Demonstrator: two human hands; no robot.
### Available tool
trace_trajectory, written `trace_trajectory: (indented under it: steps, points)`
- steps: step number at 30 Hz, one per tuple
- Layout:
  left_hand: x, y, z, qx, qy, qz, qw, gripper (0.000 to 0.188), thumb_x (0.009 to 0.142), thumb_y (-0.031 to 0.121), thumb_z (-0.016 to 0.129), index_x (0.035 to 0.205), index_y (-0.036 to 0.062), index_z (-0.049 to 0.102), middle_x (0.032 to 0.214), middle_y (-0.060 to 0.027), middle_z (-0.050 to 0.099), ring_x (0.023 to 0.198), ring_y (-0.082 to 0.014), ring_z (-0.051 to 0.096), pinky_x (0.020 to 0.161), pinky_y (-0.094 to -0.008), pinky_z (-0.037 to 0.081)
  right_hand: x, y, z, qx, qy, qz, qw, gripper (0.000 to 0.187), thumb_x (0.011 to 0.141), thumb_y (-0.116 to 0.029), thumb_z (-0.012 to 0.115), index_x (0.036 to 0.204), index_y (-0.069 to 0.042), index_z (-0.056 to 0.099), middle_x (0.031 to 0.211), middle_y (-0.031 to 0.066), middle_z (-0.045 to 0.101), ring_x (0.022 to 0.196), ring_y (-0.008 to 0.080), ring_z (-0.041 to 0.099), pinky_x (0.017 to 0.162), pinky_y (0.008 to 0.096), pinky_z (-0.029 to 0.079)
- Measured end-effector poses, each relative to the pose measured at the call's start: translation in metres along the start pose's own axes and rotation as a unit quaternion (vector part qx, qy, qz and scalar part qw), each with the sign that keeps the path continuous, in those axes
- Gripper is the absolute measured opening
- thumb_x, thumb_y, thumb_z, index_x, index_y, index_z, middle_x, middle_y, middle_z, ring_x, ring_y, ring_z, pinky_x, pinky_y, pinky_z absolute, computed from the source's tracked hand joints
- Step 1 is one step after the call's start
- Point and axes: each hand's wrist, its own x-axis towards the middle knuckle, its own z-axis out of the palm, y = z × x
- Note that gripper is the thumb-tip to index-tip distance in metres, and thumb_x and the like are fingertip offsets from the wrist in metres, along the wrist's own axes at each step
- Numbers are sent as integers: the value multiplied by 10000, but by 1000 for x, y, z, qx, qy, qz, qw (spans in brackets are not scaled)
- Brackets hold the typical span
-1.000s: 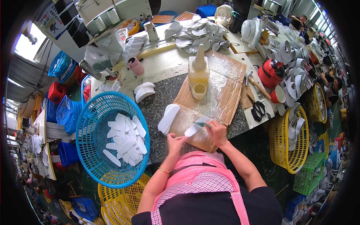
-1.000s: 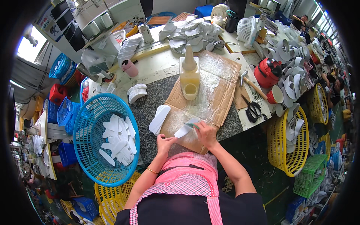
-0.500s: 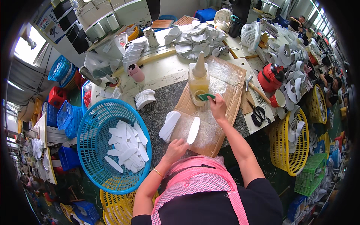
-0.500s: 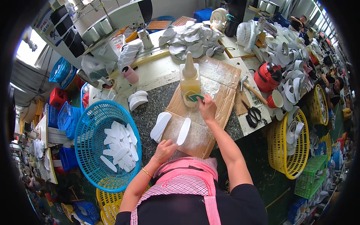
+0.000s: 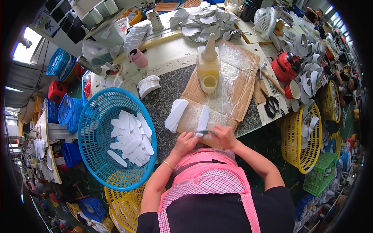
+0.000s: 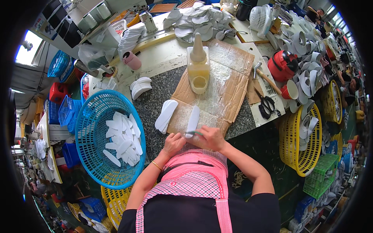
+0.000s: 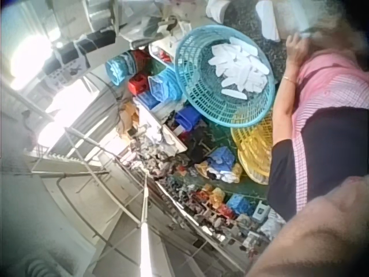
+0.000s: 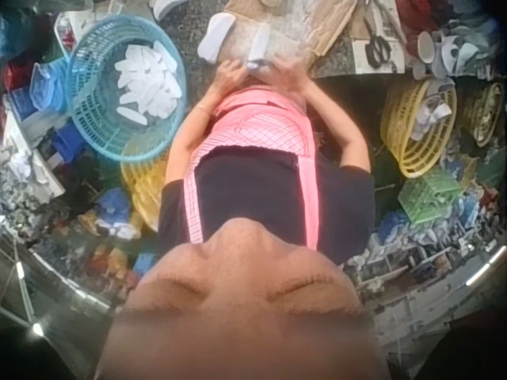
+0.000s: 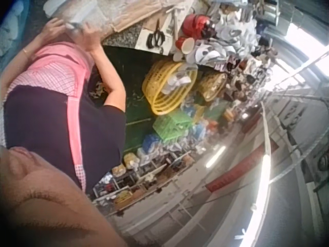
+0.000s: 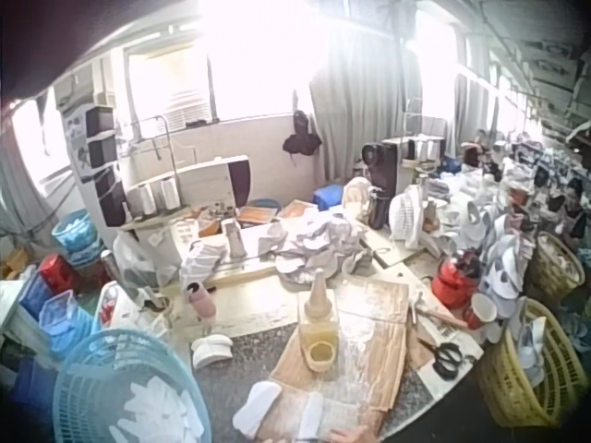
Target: The person applies adhesive to a shoe insole with a scraper.
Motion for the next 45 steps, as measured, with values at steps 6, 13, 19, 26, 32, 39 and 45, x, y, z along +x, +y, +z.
trace_trajectory:
  steps: [6, 13, 19, 26, 32, 39, 45]
  points:
    - [4, 4, -9, -25, 21, -48, 998, 207, 782, 113, 666, 750, 135, 462, 630, -1, 521, 692, -176, 546, 581, -336, 398, 39, 49, 14, -128, 50, 68, 988, 173, 841, -117, 691, 1006, -167, 708, 813, 58, 602, 645, 285, 653, 557, 397, 520]
    - [19, 11, -101, -42, 319, -315, 893, 517, 683, -55, 833, 781, 110, 353, 832, -50, 740, 636, -213, 504, 586, -320, 429, 94, 73, -13, -84, 214, 127, 965, 162, 890, -122, 679, 1041, -174, 712, 844, 68, 607, 685, 312, 639, 585, 413, 493]
    - [-12, -14, -175, 153, 264, -428, 851, 389, 742, 21, 840, 741, 68, 454, 762, -61, 652, 665, -261, 511, 616, -374, 431, 125, 82, -15, -66, 181, 118, 974, 137, 910, -112, 675, 1038, -125, 724, 843, 77, 625, 703, 291, 636, 605, 400, 478]
    - [12, 14, -78, -5, 134, -404, 905, 204, 868, 172, 752, 904, 18, 624, 853, -110, 613, 834, -327, 586, 748, -426, 468, 91, 75, -11, 104, 290, 211, 928, 142, 943, -143, 691, 998, -16, 722, 745, 18, 557, 588, 99, 451, 534, 271, 370]
    - [-29, -37, 4, -55, 233, -648, 723, 278, 860, 239, 768, 990, 5, 692, 941, -112, 604, 930, -253, 571, 810, -387, 475, 49, 67, -14, 170, 285, 277, 902, 135, 947, -159, 700, 950, -24, 691, 705, -26, 522, 584, 55, 415, 522, 250, 345]
    - [-9, 5, 3, -402, 218, -638, 619, 149, 894, 129, 751, 907, -11, 703, 744, -11, 681, 631, -66, 606, 590, -207, 472, 19, 47, -5, 226, 318, 322, 863, 158, 970, -174, 682, 966, -16, 688, 716, -57, 522, 604, 43, 420, 533, 246, 343]
    - [-15, 20, 24, -501, 152, -653, 548, 266, 908, 95, 728, 1097, -27, 586, 889, -107, 714, 748, -161, 702, 668, -236, 586, 12, 9, 34, 3, 23, 68, 997, 95, 918, -165, 685, 991, -105, 696, 788, 101, 612, 622, 279, 629, 541, 389, 480]
